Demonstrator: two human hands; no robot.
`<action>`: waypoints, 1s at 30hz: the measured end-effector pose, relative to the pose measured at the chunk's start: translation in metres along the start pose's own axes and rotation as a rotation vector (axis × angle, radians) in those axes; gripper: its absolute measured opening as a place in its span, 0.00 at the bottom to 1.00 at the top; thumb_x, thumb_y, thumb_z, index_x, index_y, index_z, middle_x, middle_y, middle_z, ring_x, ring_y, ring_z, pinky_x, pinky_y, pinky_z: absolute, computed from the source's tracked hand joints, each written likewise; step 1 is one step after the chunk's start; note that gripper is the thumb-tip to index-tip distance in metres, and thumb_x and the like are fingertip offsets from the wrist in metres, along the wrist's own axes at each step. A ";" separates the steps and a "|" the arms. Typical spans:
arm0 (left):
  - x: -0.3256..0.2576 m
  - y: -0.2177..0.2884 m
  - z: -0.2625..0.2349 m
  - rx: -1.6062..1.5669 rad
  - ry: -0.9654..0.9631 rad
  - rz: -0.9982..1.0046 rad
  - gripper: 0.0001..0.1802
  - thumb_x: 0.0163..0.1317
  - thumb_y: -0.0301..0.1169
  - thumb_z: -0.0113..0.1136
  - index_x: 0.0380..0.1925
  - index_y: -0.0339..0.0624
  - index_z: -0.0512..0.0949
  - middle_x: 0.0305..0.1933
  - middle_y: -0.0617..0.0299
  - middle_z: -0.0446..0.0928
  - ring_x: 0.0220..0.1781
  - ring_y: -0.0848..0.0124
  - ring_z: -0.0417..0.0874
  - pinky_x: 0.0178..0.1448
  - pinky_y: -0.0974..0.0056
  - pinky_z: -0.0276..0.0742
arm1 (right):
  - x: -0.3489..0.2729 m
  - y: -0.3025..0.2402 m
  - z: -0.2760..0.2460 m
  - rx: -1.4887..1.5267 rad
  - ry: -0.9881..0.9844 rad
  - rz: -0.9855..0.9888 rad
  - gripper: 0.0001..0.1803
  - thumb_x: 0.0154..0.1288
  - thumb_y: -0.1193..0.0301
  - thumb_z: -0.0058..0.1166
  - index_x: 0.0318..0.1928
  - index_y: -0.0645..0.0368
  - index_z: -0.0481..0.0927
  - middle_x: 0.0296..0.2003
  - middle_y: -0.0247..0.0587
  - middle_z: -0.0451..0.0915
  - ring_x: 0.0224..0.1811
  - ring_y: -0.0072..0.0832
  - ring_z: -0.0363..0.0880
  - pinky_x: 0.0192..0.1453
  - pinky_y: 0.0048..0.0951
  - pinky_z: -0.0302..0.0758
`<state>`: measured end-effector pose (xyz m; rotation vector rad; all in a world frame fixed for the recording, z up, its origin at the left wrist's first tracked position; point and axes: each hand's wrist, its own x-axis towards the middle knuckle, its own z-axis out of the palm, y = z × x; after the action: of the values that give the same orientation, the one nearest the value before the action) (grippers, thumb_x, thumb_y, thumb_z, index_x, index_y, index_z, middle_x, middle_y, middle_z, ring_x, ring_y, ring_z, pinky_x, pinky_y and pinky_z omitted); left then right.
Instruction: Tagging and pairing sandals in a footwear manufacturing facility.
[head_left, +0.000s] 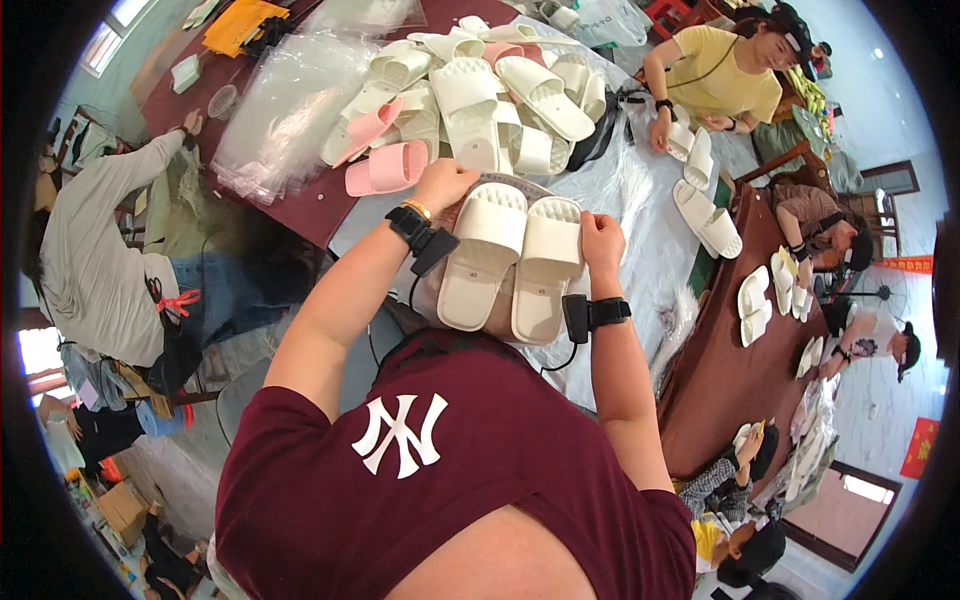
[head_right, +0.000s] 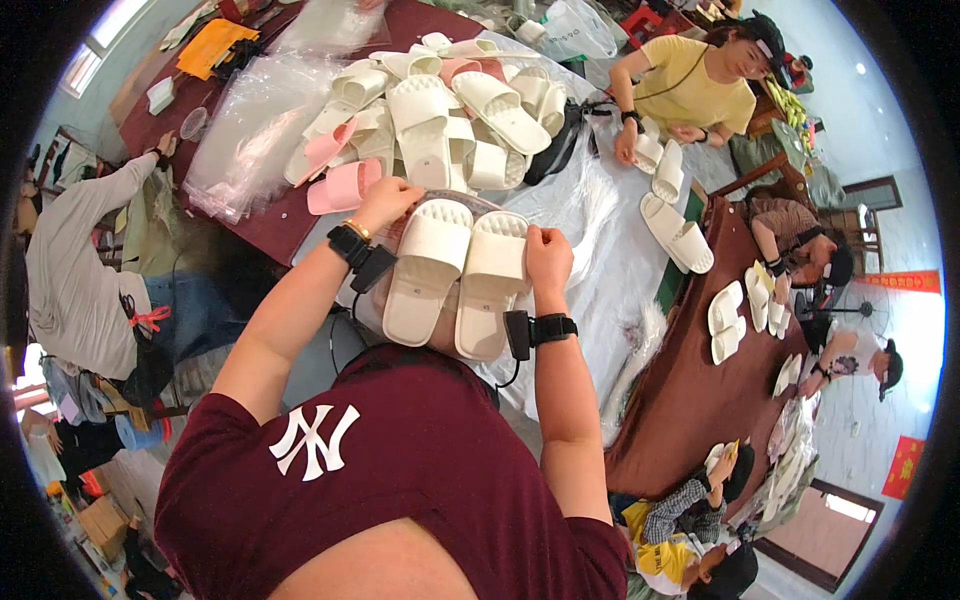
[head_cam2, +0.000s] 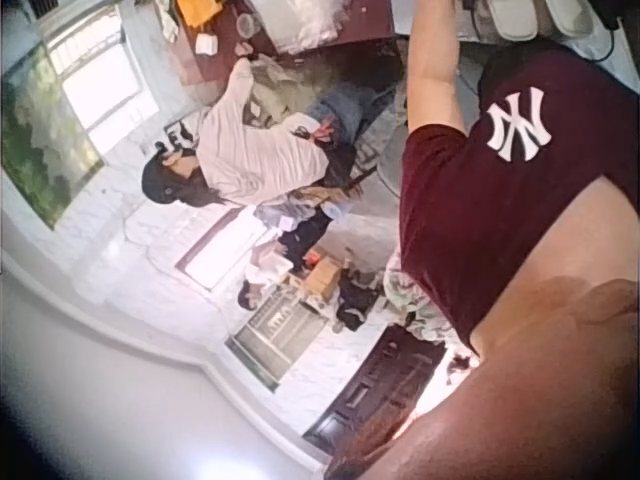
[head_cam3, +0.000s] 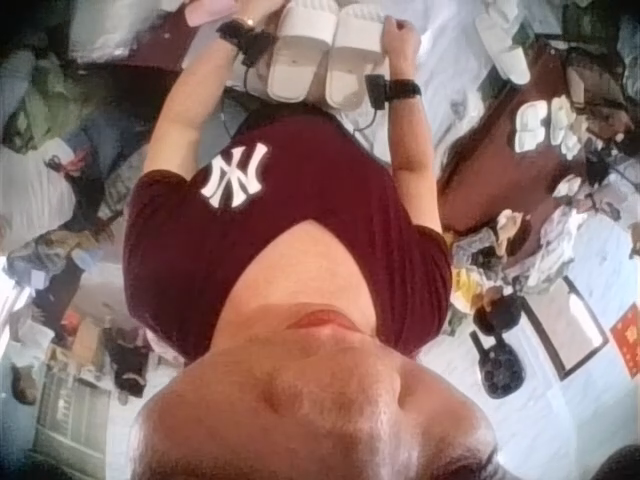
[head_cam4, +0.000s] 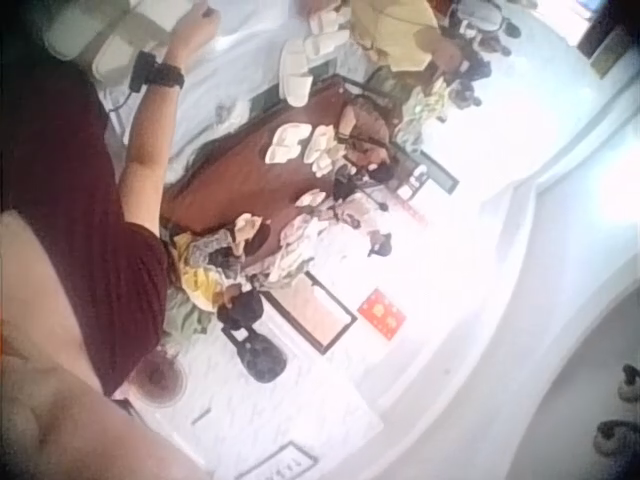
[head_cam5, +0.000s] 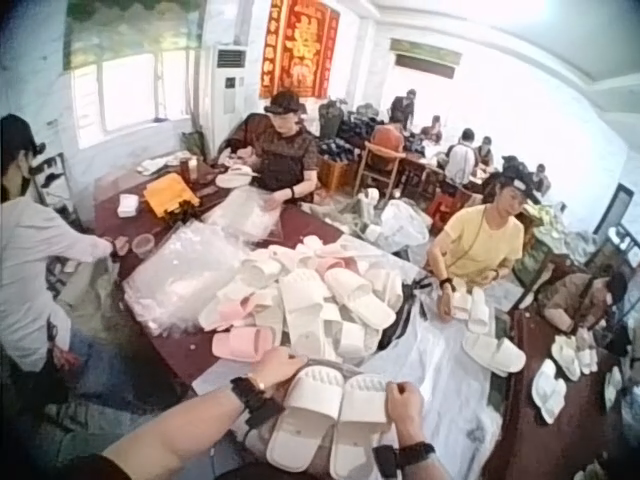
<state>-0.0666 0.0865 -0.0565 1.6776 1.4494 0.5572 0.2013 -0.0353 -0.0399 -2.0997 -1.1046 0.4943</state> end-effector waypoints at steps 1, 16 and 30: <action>0.001 0.002 0.001 -0.024 -0.017 -0.017 0.20 0.53 0.44 0.58 0.30 0.36 0.85 0.33 0.43 0.82 0.37 0.51 0.85 0.44 0.57 0.78 | 0.004 -0.001 0.003 -0.062 -0.005 0.030 0.18 0.60 0.60 0.54 0.37 0.64 0.84 0.32 0.50 0.85 0.35 0.38 0.83 0.43 0.35 0.76; -0.009 0.048 0.025 -1.087 -0.044 0.019 0.08 0.61 0.30 0.59 0.35 0.36 0.77 0.32 0.61 0.80 0.32 0.74 0.82 0.38 0.68 0.80 | 0.004 -0.025 -0.001 0.481 0.001 -0.181 0.08 0.65 0.74 0.52 0.35 0.66 0.80 0.29 0.34 0.80 0.32 0.20 0.74 0.40 0.24 0.73; -0.038 0.060 0.036 -0.617 -0.132 0.161 0.08 0.63 0.29 0.60 0.36 0.35 0.81 0.31 0.69 0.79 0.33 0.82 0.73 0.37 0.73 0.70 | -0.022 -0.057 0.024 0.351 -0.039 -0.412 0.05 0.60 0.76 0.57 0.37 0.63 0.83 0.31 0.44 0.82 0.30 0.30 0.80 0.39 0.28 0.76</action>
<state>-0.0119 0.0404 -0.0209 1.3064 0.9208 0.8624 0.1421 -0.0219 -0.0146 -1.5172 -1.3238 0.4869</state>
